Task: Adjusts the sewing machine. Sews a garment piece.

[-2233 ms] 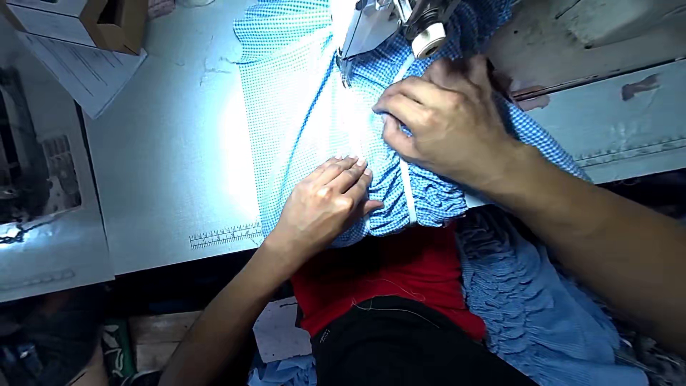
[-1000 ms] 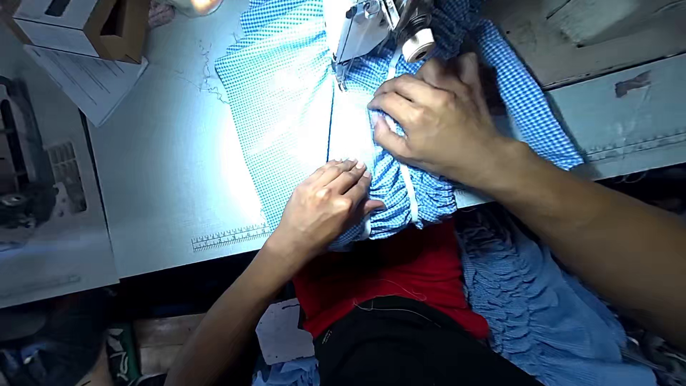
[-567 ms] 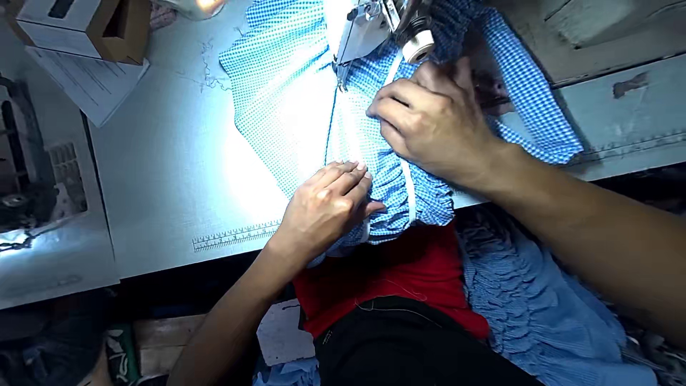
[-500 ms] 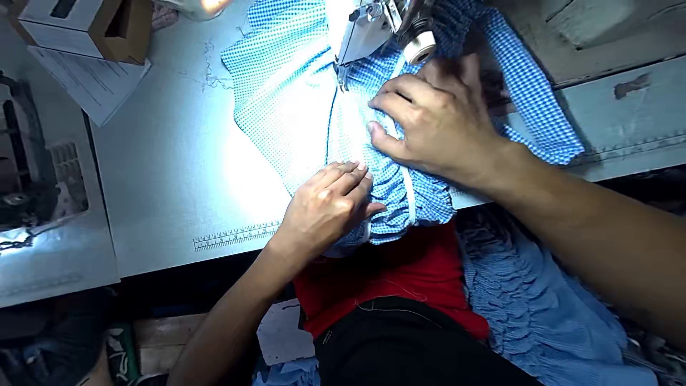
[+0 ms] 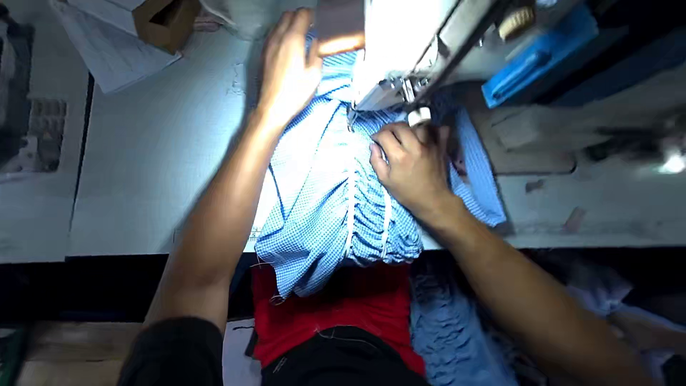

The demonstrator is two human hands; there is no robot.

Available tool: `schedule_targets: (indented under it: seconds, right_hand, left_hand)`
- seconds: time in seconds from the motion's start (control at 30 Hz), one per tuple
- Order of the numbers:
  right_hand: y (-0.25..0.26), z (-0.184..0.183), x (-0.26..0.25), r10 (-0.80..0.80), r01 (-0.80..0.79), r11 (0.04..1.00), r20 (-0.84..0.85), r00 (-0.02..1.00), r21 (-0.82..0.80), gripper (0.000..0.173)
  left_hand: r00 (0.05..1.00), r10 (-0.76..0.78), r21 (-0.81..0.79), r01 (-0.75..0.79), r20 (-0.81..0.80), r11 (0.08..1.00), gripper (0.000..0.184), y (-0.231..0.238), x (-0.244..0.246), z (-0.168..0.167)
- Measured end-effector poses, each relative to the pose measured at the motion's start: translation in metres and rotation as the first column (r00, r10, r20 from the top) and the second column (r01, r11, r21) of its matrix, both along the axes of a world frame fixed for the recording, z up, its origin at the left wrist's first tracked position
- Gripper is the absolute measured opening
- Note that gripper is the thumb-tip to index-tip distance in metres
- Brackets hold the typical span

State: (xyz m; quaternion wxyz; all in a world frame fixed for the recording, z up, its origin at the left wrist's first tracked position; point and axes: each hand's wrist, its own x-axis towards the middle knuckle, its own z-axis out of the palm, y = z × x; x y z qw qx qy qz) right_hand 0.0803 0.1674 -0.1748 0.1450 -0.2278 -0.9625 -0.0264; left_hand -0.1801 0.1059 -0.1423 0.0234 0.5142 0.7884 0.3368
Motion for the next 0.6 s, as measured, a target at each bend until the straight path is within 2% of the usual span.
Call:
schedule_targets:
  seconds: [0.07,0.1,0.17,0.2,0.27,0.3,0.37,0.43,0.5,0.57,0.6]
  right_hand:
    - [-0.002,0.009,0.002,0.032,-0.033,0.999,0.058,0.998,0.024,0.031]
    - [-0.002,0.012,-0.001,0.027,-0.03,0.999,0.071,0.997,0.044,0.031]
    - [0.0,0.015,-0.004,0.028,-0.031,0.998,0.06,0.998,0.061,0.029]
    - [-0.001,0.015,-0.003,0.039,-0.042,0.998,0.053,0.998,0.055,0.029]
    - [-0.004,0.014,-0.002,0.092,-0.093,0.995,0.055,0.994,0.02,0.033]
    - [-0.007,0.013,-0.001,0.108,-0.107,0.994,0.074,0.991,-0.011,0.037]
    - [-0.012,0.013,-0.002,0.094,-0.09,0.995,0.105,0.99,-0.041,0.041]
    - [-0.017,0.015,-0.006,0.077,-0.075,0.997,0.09,0.993,-0.028,0.037]
    - [-0.025,0.018,-0.004,0.078,-0.078,0.997,0.027,0.997,-0.024,0.034]
    - [-0.038,0.022,0.0,0.093,-0.11,0.987,-0.144,0.985,-0.115,0.031]
    - [-0.046,0.025,0.001,0.085,-0.157,0.953,-0.269,0.959,-0.258,0.03]
  left_hand:
    - [0.994,-0.105,-0.19,0.102,-0.008,0.976,0.072,0.038,-0.018,-0.011]
    - [0.981,-0.19,-0.247,0.177,-0.03,0.953,0.074,0.049,-0.017,-0.014]
    - [0.937,-0.344,-0.279,0.316,-0.056,0.907,0.049,0.056,-0.019,0.0]
    - [0.945,-0.328,-0.225,0.317,-0.012,0.921,0.043,0.05,-0.022,0.01]
    - [0.991,-0.085,-0.069,0.092,0.1,0.993,0.042,0.031,-0.042,0.03]
    - [0.991,0.025,-0.037,-0.02,0.135,0.999,0.042,0.022,-0.058,0.033]
    - [0.972,0.069,-0.02,-0.066,0.226,0.998,0.041,-0.003,-0.081,0.035]
    - [0.935,-0.036,0.102,0.0,0.353,0.995,0.032,-0.036,-0.08,0.035]
    - [0.903,-0.204,0.257,0.11,0.377,0.96,0.02,-0.076,-0.055,0.036]
    - [0.891,-0.412,0.404,0.311,0.189,0.86,0.008,-0.12,-0.013,0.027]
    - [0.869,-0.487,0.413,0.413,0.089,0.812,0.006,-0.14,0.014,0.021]
